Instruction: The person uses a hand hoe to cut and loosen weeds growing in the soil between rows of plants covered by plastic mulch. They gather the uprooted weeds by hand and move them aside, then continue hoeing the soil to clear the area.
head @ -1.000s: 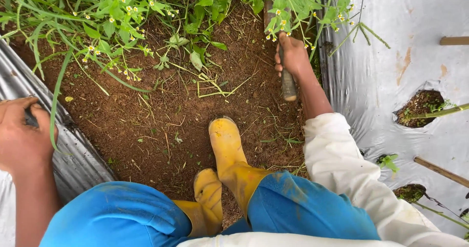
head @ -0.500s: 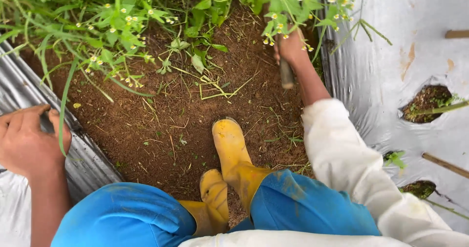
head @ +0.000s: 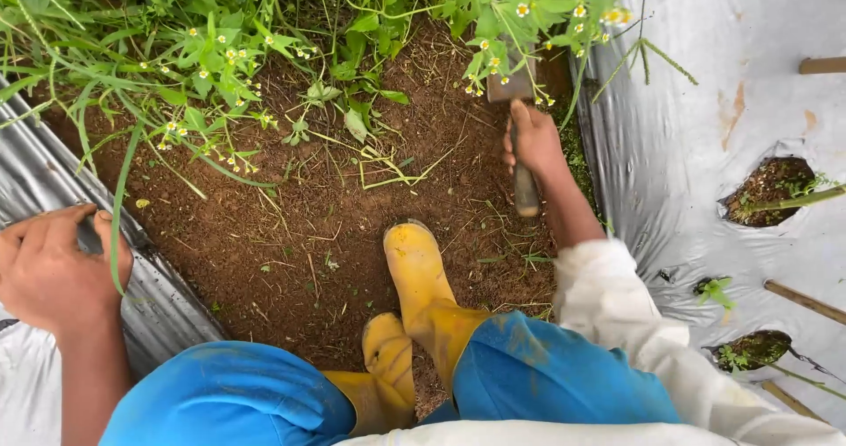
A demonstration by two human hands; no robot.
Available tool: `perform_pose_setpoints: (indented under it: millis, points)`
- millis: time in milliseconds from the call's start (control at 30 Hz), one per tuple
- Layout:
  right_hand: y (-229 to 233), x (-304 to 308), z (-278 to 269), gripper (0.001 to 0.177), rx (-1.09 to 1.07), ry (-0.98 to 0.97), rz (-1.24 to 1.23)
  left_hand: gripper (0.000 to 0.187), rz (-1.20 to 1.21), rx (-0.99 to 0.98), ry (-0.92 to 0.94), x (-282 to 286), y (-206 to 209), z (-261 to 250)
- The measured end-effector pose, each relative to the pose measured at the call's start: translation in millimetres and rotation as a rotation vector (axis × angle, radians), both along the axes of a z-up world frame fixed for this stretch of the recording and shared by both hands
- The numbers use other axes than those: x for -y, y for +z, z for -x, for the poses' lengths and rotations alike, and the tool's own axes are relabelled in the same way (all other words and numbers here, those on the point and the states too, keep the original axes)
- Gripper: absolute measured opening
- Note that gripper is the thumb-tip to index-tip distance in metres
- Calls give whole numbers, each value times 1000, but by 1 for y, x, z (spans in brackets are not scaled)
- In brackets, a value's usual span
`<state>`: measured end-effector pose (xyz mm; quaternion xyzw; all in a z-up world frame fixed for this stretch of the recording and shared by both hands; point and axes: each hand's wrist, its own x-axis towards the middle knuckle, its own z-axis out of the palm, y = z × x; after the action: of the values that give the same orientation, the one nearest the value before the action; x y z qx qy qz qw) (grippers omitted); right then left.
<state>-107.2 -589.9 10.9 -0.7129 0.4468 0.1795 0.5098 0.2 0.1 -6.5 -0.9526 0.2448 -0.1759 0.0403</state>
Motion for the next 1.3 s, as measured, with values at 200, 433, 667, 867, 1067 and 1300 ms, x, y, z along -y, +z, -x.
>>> perform_pose_setpoints:
  millis: [200,433,667,867,1067,1300]
  points:
    - [-60,34,-73,54,-20,19,-39,14,-22,7,-7,-2,0,1]
    - [-12,-13,26,41,37,-30,15,11,80,-59,-30,-2,0,2]
    - [-15,-14,-37,26,-50,-26,106,12,83,-86,-32,-7,-14,1]
    - [-41,-18,-47,18,-32,354,436,13,62,-58,-37,-9,-12,2]
    - [-25,-30,-13,18,155,288,416,10,457,-169,-143,25,1,4]
    - [46,-67,-37,39,132,245,204,16,539,-142,-684,175,82,-23]
